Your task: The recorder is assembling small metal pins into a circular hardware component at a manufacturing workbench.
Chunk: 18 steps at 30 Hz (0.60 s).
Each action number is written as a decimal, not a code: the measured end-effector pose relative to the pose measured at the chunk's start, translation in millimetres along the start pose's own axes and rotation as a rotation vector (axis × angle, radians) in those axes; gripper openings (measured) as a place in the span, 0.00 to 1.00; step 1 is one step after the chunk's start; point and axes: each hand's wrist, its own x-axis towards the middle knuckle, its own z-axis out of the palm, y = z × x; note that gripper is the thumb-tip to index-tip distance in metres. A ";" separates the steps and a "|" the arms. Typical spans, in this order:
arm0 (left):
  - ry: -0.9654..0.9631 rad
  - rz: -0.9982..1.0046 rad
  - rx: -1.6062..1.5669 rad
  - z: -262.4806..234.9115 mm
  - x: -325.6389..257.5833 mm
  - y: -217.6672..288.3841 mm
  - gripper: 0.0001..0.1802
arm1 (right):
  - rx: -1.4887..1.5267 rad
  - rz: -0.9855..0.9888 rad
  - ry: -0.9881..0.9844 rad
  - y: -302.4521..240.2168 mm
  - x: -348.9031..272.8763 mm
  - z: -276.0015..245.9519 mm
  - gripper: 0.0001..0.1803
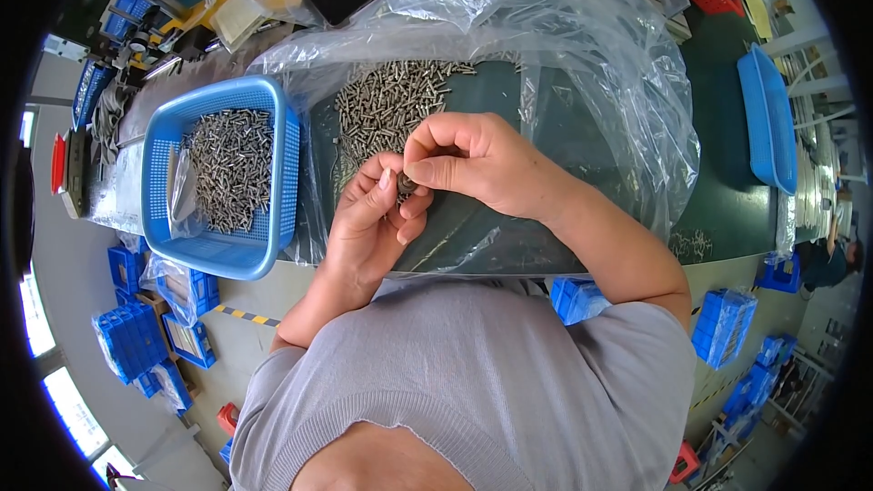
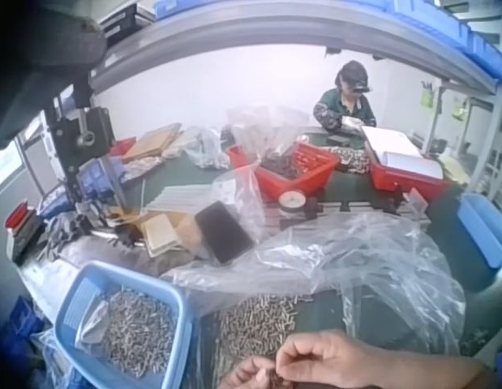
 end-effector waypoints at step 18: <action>-0.023 0.015 0.066 -3.9 2.8 -2.5 0.12 | -0.567 -0.360 0.130 -3.7 -0.7 4.0 0.06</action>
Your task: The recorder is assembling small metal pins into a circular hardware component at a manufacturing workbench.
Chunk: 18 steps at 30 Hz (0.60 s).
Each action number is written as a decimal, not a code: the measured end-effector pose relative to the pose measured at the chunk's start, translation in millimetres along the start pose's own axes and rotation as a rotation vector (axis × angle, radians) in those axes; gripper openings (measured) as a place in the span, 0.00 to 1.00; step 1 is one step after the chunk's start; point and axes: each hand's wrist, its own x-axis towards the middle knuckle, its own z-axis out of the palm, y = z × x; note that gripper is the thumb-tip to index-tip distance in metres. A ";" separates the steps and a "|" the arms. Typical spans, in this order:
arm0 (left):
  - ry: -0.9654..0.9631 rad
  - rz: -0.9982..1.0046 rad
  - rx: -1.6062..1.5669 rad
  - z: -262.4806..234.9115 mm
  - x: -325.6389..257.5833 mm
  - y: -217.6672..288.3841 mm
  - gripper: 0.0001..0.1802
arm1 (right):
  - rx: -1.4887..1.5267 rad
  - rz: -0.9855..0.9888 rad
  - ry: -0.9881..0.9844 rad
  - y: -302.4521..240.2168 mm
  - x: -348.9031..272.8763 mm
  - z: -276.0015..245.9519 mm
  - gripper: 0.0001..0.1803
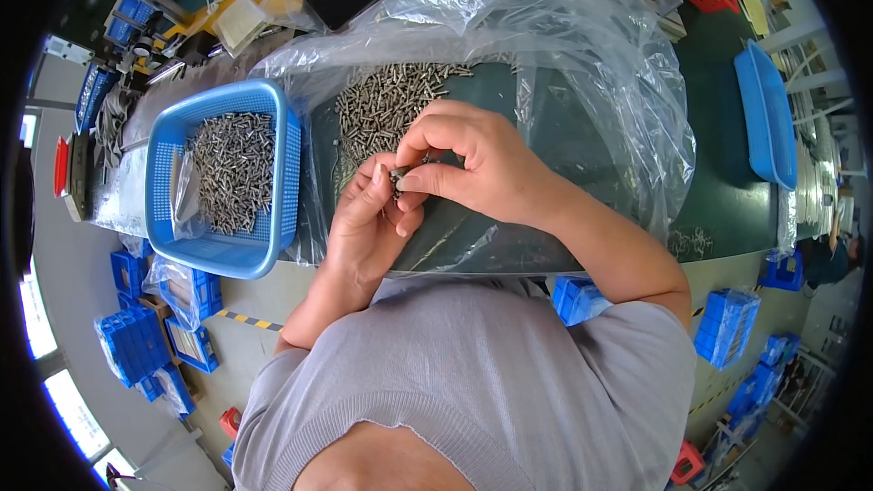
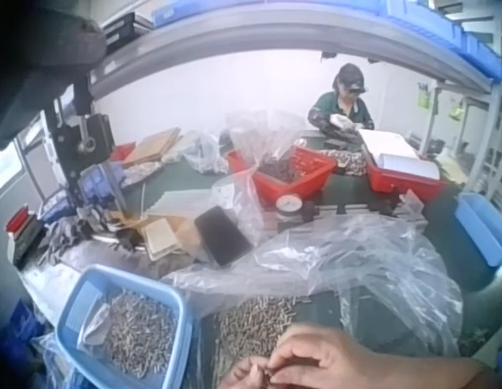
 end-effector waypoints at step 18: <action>-0.103 0.145 -0.193 -5.8 -0.9 1.7 0.12 | -0.647 -0.171 -0.048 29.4 1.6 -5.3 0.11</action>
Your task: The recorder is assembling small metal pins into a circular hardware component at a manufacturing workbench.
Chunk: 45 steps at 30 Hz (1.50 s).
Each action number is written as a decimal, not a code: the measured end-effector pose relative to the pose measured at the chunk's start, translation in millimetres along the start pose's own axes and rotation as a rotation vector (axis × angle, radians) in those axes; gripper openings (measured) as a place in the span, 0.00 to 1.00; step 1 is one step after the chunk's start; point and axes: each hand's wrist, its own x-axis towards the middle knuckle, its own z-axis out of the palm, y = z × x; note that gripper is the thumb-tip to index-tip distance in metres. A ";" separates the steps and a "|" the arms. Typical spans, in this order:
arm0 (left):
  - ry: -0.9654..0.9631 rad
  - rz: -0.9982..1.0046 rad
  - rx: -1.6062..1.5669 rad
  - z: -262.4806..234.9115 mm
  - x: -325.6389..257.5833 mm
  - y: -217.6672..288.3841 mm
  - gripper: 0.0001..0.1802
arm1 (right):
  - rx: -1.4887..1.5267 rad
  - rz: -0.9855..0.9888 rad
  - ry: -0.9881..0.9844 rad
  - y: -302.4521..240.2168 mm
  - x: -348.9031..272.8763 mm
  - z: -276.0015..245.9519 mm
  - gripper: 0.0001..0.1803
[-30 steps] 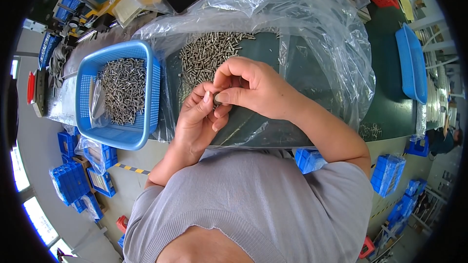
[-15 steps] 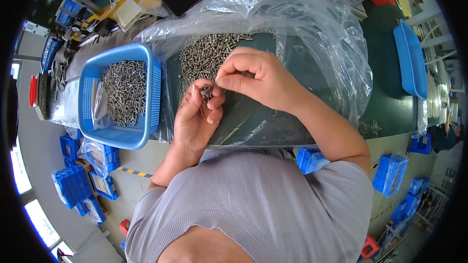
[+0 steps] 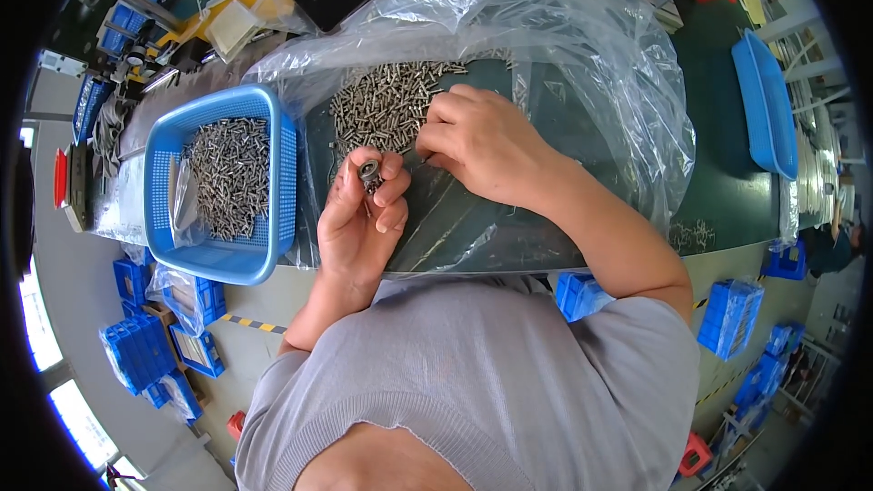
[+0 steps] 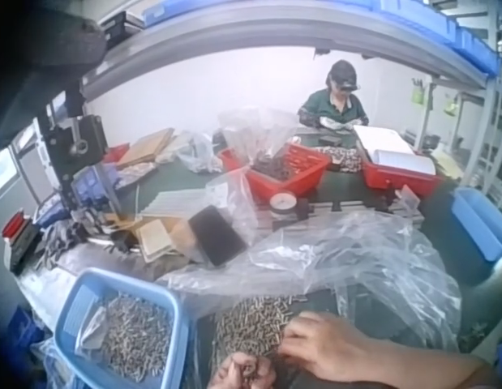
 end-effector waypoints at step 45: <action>0.143 -0.135 0.180 10.5 -1.3 0.2 0.09 | 0.749 0.253 -0.016 -26.0 5.5 -9.3 0.05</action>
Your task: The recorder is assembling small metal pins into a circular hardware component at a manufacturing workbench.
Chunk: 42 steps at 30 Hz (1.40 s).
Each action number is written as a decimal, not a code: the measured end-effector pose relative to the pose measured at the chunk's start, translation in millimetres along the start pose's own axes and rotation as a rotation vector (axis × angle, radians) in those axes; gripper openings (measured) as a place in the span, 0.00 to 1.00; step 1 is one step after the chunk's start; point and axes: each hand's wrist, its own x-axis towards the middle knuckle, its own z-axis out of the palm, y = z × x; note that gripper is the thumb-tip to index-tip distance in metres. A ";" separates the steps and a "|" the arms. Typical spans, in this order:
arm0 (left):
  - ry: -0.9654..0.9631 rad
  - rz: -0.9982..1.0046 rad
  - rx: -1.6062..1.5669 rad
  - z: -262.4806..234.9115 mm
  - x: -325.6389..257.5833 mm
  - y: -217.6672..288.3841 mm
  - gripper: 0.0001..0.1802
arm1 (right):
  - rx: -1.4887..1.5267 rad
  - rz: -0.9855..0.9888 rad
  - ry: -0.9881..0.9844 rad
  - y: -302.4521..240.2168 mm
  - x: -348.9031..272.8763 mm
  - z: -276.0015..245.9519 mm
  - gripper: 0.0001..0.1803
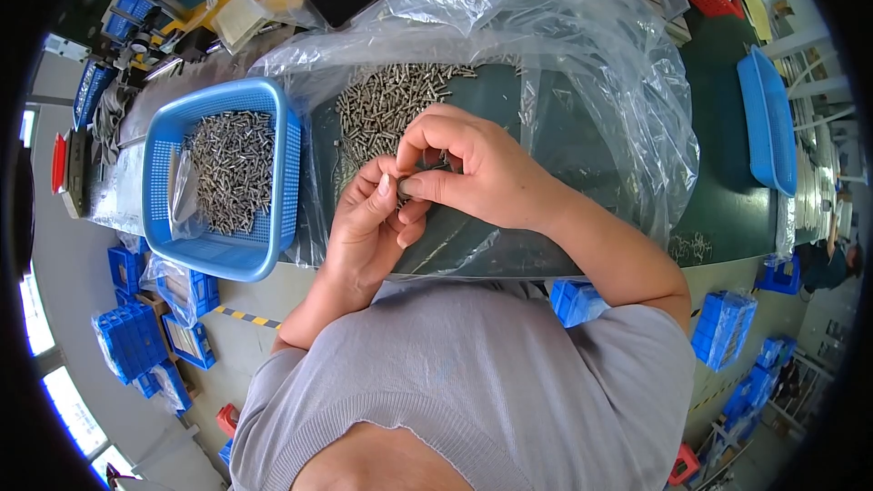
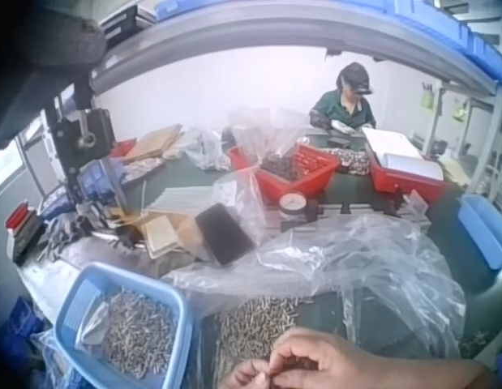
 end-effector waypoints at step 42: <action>-0.015 0.031 -0.026 -2.3 2.7 -0.3 0.11 | -0.800 -0.162 0.084 20.1 2.1 -7.0 0.06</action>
